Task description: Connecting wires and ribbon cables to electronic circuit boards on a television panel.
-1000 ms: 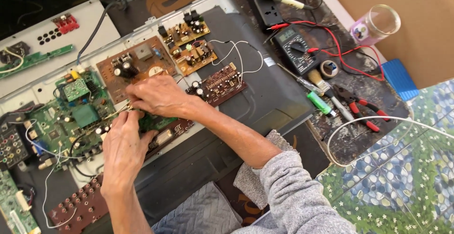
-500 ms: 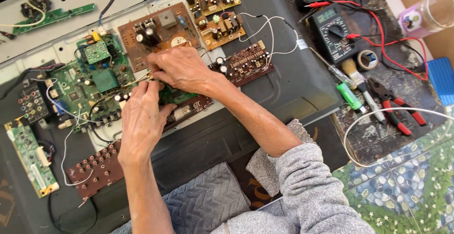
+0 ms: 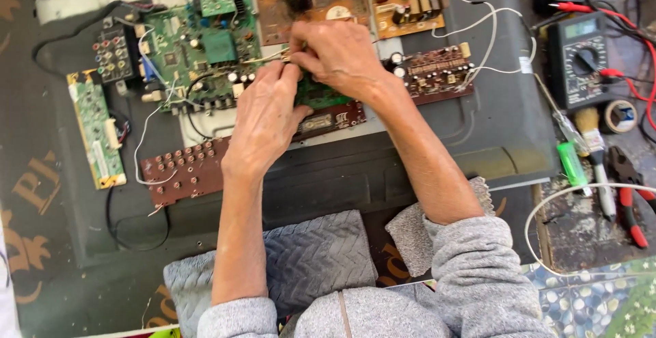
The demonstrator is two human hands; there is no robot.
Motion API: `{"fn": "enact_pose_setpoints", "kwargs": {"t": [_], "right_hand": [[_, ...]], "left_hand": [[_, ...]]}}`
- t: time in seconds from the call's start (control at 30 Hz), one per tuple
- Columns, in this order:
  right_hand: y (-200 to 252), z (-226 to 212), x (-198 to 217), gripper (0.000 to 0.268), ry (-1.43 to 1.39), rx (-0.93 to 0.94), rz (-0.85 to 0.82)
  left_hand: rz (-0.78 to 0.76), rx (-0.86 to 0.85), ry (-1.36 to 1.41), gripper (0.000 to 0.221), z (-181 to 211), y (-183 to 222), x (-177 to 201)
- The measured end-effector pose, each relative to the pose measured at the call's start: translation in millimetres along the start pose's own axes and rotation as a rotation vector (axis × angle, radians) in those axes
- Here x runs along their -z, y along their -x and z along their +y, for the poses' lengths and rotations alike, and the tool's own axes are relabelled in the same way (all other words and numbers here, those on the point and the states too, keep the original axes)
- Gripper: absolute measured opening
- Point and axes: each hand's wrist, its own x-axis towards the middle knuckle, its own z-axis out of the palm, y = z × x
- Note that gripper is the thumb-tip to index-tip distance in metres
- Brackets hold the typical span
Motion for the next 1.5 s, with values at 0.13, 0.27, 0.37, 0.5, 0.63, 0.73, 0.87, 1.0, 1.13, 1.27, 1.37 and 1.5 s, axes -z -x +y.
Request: {"fn": "enact_pose_setpoints", "kwargs": {"t": [0.13,0.27,0.37,0.5,0.63,0.73,0.87,1.0,1.13,1.27,1.37,1.5], "right_hand": [[0.2,-2.8,5.8,0.011,-0.03,0.001,-0.017],[-0.5,-5.3,8.4,0.011,-0.024,-0.035,-0.039],[1.0,-4.6,9.6,0.009,-0.026,-0.02,-0.048],[2.0,-3.6,9.7,0.006,-0.033,0.013,-0.04],[4.6,4.3,2.5,0.01,-0.004,0.03,-0.045],[6.8,8.3,-0.8,0.01,-0.016,0.044,-0.047],[5.4,4.0,4.5,0.011,-0.016,0.044,-0.045],[5.9,2.7,5.0,0.011,-0.009,0.031,-0.055],[7.0,2.1,5.3,0.009,-0.027,0.055,-0.041],[8.0,6.0,2.0,0.014,-0.049,0.065,-0.042],[7.5,4.5,3.2,0.013,-0.035,0.057,-0.048],[8.6,3.8,4.1,0.013,-0.054,0.06,-0.05]], "left_hand": [[0.006,0.002,0.016,0.048,-2.7,-0.4,-0.6],[0.031,-0.01,0.014,0.046,-4.9,0.8,-2.7],[0.036,-0.005,0.01,0.048,-5.9,0.9,-3.5],[0.041,-0.021,0.018,0.043,-6.7,3.2,-2.3],[0.043,-0.014,0.038,0.04,-7.3,3.1,-3.4],[0.056,-0.027,0.033,0.041,-7.8,3.7,-4.0],[0.098,-0.051,0.051,0.043,-9.4,3.6,-6.2],[0.057,-0.011,0.042,0.044,-7.8,3.2,-5.6],[0.065,-0.017,0.037,0.041,-7.7,3.8,-5.4],[0.058,-0.015,0.04,0.04,-6.7,3.6,-3.6],[0.054,-0.008,0.045,0.041,-6.3,4.0,-2.7],[0.082,-0.036,0.079,0.04,-7.3,5.8,-3.5]]}}
